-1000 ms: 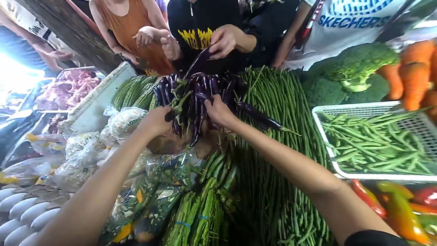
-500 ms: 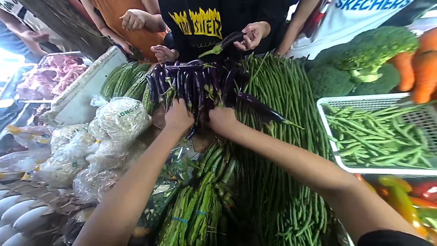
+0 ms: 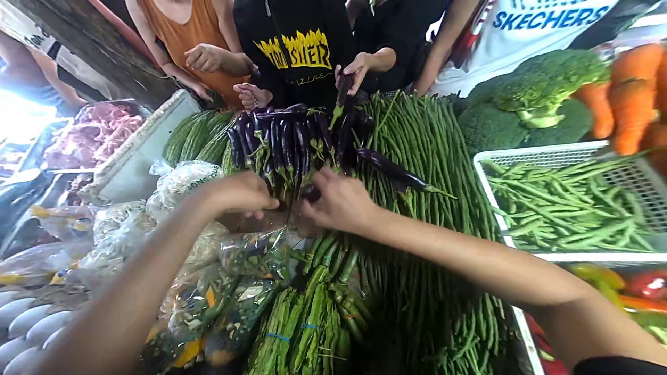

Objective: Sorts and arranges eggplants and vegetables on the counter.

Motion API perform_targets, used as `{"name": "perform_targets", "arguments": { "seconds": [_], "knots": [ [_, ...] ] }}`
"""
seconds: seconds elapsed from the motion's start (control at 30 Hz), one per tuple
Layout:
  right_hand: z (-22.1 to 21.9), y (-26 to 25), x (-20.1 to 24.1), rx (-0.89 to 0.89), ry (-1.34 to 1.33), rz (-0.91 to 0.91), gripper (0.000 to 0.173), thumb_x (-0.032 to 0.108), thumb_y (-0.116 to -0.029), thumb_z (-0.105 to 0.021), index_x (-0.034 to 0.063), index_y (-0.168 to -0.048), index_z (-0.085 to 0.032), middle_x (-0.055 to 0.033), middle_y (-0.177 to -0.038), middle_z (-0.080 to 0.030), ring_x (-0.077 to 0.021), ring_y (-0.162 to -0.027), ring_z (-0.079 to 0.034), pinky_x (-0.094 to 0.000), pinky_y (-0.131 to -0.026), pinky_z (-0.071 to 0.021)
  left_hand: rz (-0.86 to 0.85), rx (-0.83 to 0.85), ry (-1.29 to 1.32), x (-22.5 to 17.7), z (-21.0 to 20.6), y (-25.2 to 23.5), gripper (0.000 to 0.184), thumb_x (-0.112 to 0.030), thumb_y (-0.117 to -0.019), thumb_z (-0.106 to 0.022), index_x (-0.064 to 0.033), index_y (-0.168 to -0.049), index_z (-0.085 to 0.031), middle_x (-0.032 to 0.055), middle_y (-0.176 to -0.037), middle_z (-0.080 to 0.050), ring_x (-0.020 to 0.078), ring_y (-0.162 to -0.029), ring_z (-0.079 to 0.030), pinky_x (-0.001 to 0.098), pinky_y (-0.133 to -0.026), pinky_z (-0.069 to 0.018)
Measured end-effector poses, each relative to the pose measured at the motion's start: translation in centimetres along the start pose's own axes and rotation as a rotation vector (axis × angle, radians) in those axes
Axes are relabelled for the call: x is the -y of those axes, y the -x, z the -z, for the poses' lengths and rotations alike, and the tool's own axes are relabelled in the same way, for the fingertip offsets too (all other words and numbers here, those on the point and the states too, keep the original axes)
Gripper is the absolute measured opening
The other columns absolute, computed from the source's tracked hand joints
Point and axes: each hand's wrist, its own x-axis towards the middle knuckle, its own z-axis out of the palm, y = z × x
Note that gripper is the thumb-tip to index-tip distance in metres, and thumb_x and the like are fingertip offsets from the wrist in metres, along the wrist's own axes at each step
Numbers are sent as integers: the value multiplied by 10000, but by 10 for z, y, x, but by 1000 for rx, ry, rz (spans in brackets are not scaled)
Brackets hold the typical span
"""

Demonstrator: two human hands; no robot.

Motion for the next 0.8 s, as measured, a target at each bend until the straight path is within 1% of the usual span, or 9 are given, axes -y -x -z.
{"name": "perform_targets", "arguments": {
  "seconds": [0.1, 0.27, 0.37, 0.47, 0.53, 0.6, 0.67, 0.73, 0.8],
  "knots": [
    [35, -37, -4, -152, -384, -197, 516, 448, -1009, -599, -6, -1254, -584, -147, -952, -713, -270, -826, -722, -503, -745, -595, -74, -193, 235, 0, 31, 5, 443, -315, -1114, -418, 39, -1325, -581, 203, -1144, -679, 292, -1025, -656, 505, -958, -501],
    [36, -136, -33, -259, -466, -386, 626, 548, -1035, -527, -18, -1300, -557, -194, -1057, -686, -324, -1004, -690, -531, -885, -545, -214, -556, 779, -2, 17, -88, 428, -263, -1084, -476, -21, -1437, -453, 127, -1227, -637, 174, -1055, -653, 381, -926, -543],
    [9, -162, -59, 33, -228, -452, 667, 402, -1017, -621, -52, -1466, -428, -254, -1426, -541, -401, -1285, -577, -588, -1029, -491, -216, -579, 618, -17, -5, -136, 632, -250, -1045, -545, -61, -1590, -287, 245, -1568, -387, 364, -1425, -432, 554, -1140, -394],
    [-17, -152, -70, 178, 12, -451, 693, 220, -937, -705, -74, -1490, -410, -299, -1505, -447, -476, -1353, -494, -654, -1021, -471, -182, -377, 232, -34, -22, -153, 735, -162, -1002, -526, -37, -1633, -170, 234, -1695, -94, 417, -1539, -218, 609, -1204, -270],
    [-14, -131, -65, 105, 94, -378, 770, 201, -952, -697, 22, -1596, -313, -287, -1545, -422, -503, -1387, -447, -676, -1039, -436, -187, -430, 141, -41, -26, -139, 764, -143, -977, -554, -46, -1634, -177, 250, -1693, -75, 463, -1533, -193, 676, -1184, -239],
    [-2, -94, -48, 174, 223, -226, 595, 128, -950, -676, -4, -1486, -455, -301, -1459, -497, -519, -1328, -497, -687, -995, -452, -243, -510, 59, -38, -23, -107, 766, -154, -978, -597, -59, -1631, -207, 259, -1686, -105, 475, -1539, -160, 714, -1188, -178],
    [7, -50, -36, 520, 343, -4, 469, -10, -858, -724, 26, -1315, -624, -302, -1311, -597, -544, -1198, -579, -741, -902, -480, -281, -485, -79, -29, -17, -64, 713, -170, -987, -619, -32, -1601, -284, 276, -1673, -138, 481, -1536, -165, 726, -1188, -154],
    [-2, -16, -44, 815, 476, 216, 539, -37, -803, -773, 87, -1317, -669, -232, -1387, -585, -497, -1274, -541, -715, -969, -449, -261, -373, -224, -23, -12, -13, 624, -199, -1013, -600, -9, -1560, -367, 300, -1650, -190, 493, -1515, -222, 729, -1175, -180],
    [-10, 2, -59, 871, 540, 338, 479, -84, -847, -706, 83, -1296, -689, -200, -1360, -619, -450, -1286, -553, -667, -1045, -415, -245, -253, -374, -18, -14, 36, 545, -230, -1042, -554, -1, -1522, -433, 294, -1613, -291, 473, -1471, -334, 691, -1140, -289]
  ]
}}
